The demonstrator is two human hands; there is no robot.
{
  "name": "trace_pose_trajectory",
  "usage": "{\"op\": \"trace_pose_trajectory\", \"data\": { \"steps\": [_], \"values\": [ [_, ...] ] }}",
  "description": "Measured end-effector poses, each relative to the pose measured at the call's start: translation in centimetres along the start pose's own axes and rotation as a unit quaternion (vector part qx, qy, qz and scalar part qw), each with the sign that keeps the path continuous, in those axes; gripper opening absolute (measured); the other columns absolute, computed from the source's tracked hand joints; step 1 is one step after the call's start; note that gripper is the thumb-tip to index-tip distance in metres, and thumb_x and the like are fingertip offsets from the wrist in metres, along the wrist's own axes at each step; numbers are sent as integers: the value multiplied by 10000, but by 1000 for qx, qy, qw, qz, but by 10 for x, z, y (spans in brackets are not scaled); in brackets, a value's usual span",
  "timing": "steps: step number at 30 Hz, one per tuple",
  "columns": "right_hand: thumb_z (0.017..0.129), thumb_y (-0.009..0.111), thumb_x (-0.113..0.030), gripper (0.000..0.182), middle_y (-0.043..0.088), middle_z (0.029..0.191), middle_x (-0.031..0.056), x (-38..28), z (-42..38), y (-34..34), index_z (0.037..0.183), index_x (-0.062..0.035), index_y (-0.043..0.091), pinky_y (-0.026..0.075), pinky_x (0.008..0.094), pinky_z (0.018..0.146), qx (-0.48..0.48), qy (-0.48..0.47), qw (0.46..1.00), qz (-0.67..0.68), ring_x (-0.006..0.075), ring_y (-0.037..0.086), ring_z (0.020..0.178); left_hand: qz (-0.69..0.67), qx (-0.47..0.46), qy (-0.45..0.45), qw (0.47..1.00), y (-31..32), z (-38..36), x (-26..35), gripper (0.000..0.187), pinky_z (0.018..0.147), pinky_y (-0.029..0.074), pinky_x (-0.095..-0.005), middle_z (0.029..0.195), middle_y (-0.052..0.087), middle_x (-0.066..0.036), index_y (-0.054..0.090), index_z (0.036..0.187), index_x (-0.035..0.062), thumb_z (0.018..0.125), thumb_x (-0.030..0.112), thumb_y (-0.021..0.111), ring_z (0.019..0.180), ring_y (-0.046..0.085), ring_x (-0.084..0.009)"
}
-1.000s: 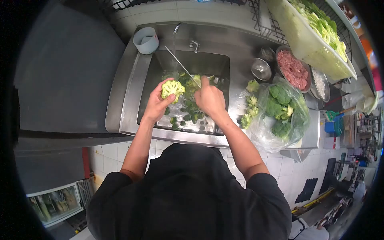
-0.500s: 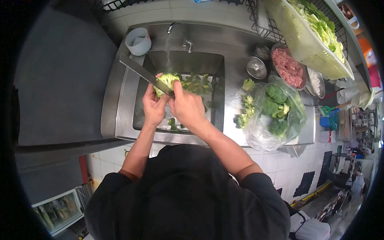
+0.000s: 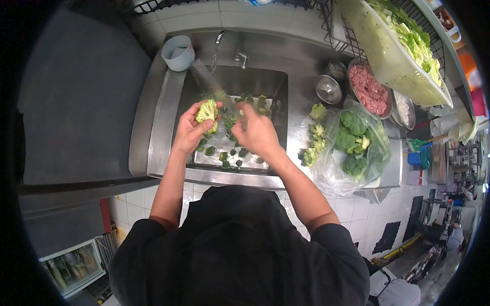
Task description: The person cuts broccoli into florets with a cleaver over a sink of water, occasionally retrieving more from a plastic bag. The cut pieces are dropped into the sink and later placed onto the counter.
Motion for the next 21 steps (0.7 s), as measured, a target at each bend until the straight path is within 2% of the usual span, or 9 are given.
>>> {"op": "trace_pose_trajectory", "data": {
  "steps": [1, 3, 4, 5, 9, 15, 17, 19, 21],
  "values": [
    [836, 678, -136, 382, 703, 749, 197, -5, -6, 0, 1188, -16, 592, 569, 508, 735, -1, 4, 1000, 0, 422, 717, 767, -2, 0, -4, 1000, 6, -1, 8, 532, 1031, 529, -360, 1412, 608, -170, 489, 1435, -14, 959, 71, 711, 1184, 645, -186],
    [819, 721, -141, 415, 676, 700, 146, -44, -19, 1, 1200, -47, 587, 560, 479, 655, 5, -144, 986, -87, 365, 701, 684, 56, -21, -51, 997, 20, -2, 16, 548, 1045, 524, -360, 1374, 642, -160, 525, 1408, -8, 911, 45, 751, 1191, 646, -194],
    [803, 752, -145, 448, 646, 667, 113, -63, -24, -4, 1205, -47, 579, 539, 443, 592, 29, -209, 973, -89, 320, 675, 621, 91, -9, -9, 996, 16, 1, 14, 580, 1052, 520, -362, 1364, 652, -153, 527, 1409, -6, 880, 17, 765, 1211, 641, -209],
    [803, 752, -145, 448, 646, 667, 113, -63, -25, -2, 1205, -47, 579, 539, 443, 592, 32, -206, 974, -91, 320, 675, 621, 159, -29, -4, 987, 19, 3, 14, 568, 1059, 512, -361, 1366, 651, -156, 536, 1402, -11, 879, 7, 756, 1235, 630, -222],
    [761, 812, -111, 519, 669, 716, 146, -66, -26, -1, 1221, -46, 580, 560, 424, 597, 57, -218, 966, -128, 331, 697, 663, 165, -28, 22, 986, 23, 1, 16, 547, 1059, 504, -351, 1349, 659, -141, 549, 1390, -19, 879, -13, 744, 1227, 627, -198],
    [835, 761, -154, 428, 695, 780, 167, -33, -10, 15, 1164, -33, 516, 540, 482, 622, -7, -113, 990, -88, 389, 709, 718, 130, -42, -67, 988, 23, -2, -3, 553, 932, 514, -274, 1225, 679, -73, 543, 1415, -29, 910, 34, 761, 1089, 638, -110],
    [834, 750, -161, 424, 702, 858, 240, -6, -3, 17, 1135, -39, 478, 543, 492, 651, -17, -19, 998, 58, 453, 702, 784, 34, -73, -86, 993, 21, -1, -14, 555, 932, 515, -270, 1235, 679, -78, 533, 1418, -46, 918, 38, 760, 1086, 639, -111],
    [821, 713, -137, 420, 712, 872, 232, 8, 2, 19, 1174, -23, 516, 555, 438, 678, -21, 13, 991, 131, 389, 727, 766, 11, -72, -77, 994, 18, 2, -17, 541, 923, 513, -261, 1240, 680, -89, 525, 1425, -44, 935, 45, 736, 1084, 643, -110],
    [817, 683, -110, 394, 721, 878, 183, 32, 0, 24, 1175, 14, 575, 555, 386, 708, -15, 85, 969, 234, 275, 728, 762, -81, -51, -127, 987, 2, 2, -32, 536, 933, 514, -268, 1248, 683, -96, 522, 1413, -59, 950, 118, 728, 1081, 655, -125]
  ]
}}
Point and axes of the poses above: each hand's wrist, its own z-axis towards the middle knuckle, its own y-axis out of the palm, x = y × z, the point moved 10 cm from there along z, towards the middle knuckle
